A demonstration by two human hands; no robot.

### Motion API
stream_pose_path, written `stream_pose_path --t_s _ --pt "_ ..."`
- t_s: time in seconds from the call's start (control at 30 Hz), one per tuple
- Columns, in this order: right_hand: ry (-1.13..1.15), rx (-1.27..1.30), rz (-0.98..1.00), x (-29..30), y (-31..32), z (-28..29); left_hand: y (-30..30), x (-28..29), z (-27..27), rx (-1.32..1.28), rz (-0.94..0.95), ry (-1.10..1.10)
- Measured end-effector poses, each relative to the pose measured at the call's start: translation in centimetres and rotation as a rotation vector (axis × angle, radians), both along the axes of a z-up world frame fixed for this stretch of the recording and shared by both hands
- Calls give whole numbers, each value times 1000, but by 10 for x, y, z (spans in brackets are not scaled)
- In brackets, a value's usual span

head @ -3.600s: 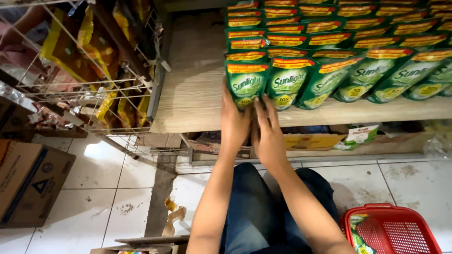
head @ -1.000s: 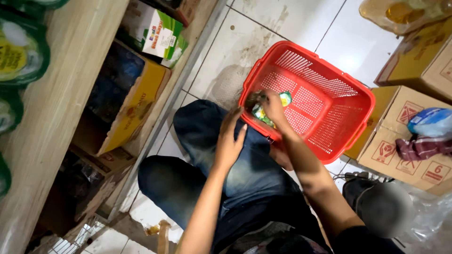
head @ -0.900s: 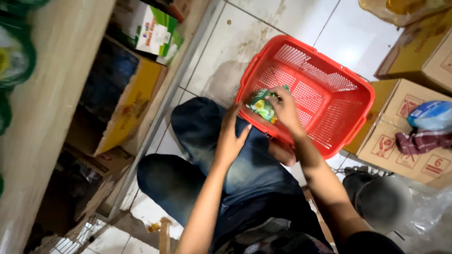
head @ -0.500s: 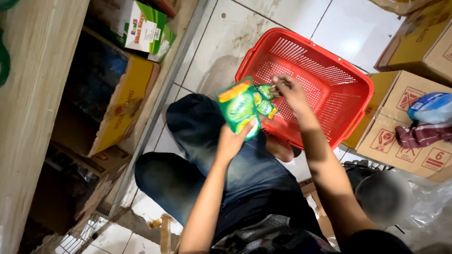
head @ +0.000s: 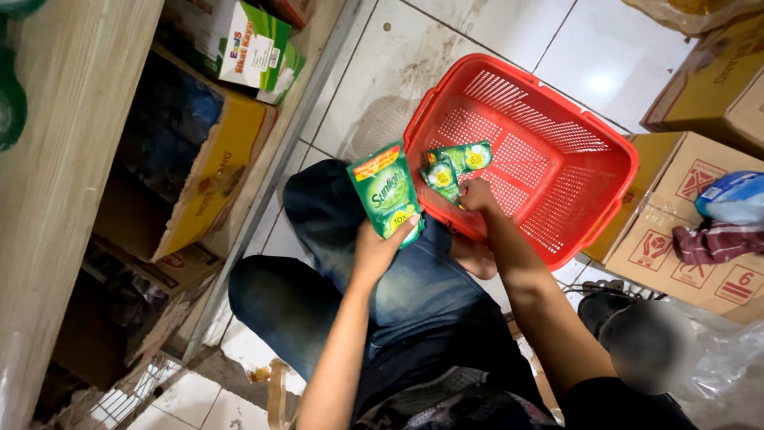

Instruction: The person takes dish soap packets from a red basket and places them onto a shelf in a storage area.

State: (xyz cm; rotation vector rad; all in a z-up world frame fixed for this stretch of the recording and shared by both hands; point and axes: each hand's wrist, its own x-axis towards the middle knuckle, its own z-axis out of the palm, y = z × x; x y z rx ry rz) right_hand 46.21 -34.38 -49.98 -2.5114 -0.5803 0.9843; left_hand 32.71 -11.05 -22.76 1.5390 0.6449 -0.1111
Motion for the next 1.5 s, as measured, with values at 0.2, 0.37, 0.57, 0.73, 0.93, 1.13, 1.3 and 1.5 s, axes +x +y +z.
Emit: stream_pose_path --t_s 0.2,0.37,0.57,0.73,0.93,1.13,1.3,1.5 --pt "-208 469 -57 -7 -7 43 -5 -5 0 -6 -8 -2" --pt "-66 454 -335 -12 -6 107 5 -7 11 -45 30 -33" --pt "-76 487 -473 -7 19 191 30 -12 34 41 10 -68" --pt "-459 435 -289 -1 50 260 53 -30 57 -57 168 -125" --pt "256 716 -505 -11 81 356 82 -71 89 10 344 -142" --pt "590 1001 -264 -44 115 397 99 -116 81 29 507 -244" --pt "524 779 -62 -74 183 398 87 -155 69 -725 600 -214" --pt "547 746 232 -99 226 424 89 -215 84 -785 466 -367"
